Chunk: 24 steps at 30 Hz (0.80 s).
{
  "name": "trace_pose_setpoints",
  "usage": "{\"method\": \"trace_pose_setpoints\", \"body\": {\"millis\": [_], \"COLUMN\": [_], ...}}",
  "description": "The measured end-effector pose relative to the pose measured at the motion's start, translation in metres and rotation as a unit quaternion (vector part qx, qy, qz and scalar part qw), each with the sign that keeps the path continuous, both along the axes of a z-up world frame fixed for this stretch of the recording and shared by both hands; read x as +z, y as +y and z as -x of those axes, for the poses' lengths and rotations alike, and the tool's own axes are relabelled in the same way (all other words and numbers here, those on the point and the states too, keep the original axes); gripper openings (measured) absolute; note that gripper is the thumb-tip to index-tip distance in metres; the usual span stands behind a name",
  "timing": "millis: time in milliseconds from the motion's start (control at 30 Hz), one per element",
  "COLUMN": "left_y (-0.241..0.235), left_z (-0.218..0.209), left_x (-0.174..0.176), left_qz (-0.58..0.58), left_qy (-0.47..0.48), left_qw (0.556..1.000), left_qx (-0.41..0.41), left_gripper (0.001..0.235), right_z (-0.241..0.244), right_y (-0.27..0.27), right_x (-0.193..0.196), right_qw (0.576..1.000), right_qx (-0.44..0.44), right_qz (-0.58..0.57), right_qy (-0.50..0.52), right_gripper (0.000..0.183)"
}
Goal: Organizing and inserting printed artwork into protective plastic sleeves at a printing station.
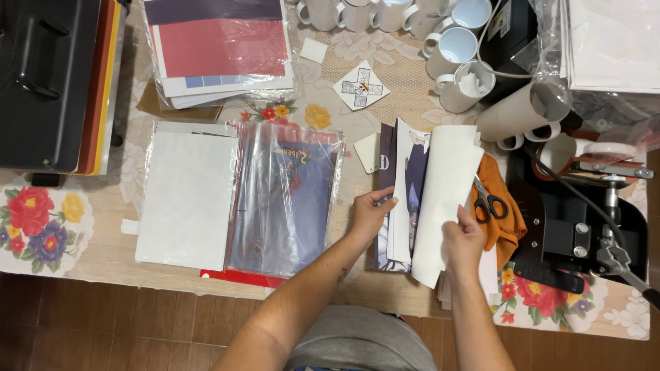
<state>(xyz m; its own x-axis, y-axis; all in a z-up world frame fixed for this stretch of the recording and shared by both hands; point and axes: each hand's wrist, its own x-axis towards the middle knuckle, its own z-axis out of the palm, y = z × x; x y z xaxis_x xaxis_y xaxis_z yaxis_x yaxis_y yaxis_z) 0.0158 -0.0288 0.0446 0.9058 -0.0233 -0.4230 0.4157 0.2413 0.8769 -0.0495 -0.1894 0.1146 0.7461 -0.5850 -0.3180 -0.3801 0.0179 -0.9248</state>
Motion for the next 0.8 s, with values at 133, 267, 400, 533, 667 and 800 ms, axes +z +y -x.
{"method": "trace_pose_setpoints", "body": {"millis": [133,267,400,533,667,800], "left_y": [0.000,-0.003,-0.001,0.001,0.003,0.003], "left_z": [0.001,0.000,0.001,0.000,-0.001,0.000], "left_x": [0.002,-0.002,0.001,-0.005,-0.008,-0.003], "left_qz": [0.014,0.036,0.050,0.056,0.053,0.046], "left_qy": [-0.006,-0.010,-0.006,-0.004,-0.005,-0.005], "left_qw": [1.000,0.999,0.998,0.998,0.998,0.999], "left_qx": [-0.009,-0.016,-0.022,-0.018,-0.018,-0.026], "left_gripper": [0.037,0.037,0.034,0.035,0.037,0.036], "right_z": [0.004,0.000,-0.009,-0.011,-0.014,-0.014], "right_y": [-0.013,-0.003,0.021,0.032,0.042,0.044], "right_x": [-0.034,-0.029,-0.004,0.006,0.006,-0.014], "right_qw": [0.999,1.000,0.999,0.999,0.993,0.975], "right_qx": [-0.011,0.003,0.020,0.028,0.096,0.137], "right_qz": [0.001,-0.017,-0.042,-0.027,0.068,0.175], "right_qy": [-0.041,-0.020,-0.022,-0.019,0.002,-0.002], "right_gripper": [0.057,0.054,0.035,0.038,0.059,0.067]}}
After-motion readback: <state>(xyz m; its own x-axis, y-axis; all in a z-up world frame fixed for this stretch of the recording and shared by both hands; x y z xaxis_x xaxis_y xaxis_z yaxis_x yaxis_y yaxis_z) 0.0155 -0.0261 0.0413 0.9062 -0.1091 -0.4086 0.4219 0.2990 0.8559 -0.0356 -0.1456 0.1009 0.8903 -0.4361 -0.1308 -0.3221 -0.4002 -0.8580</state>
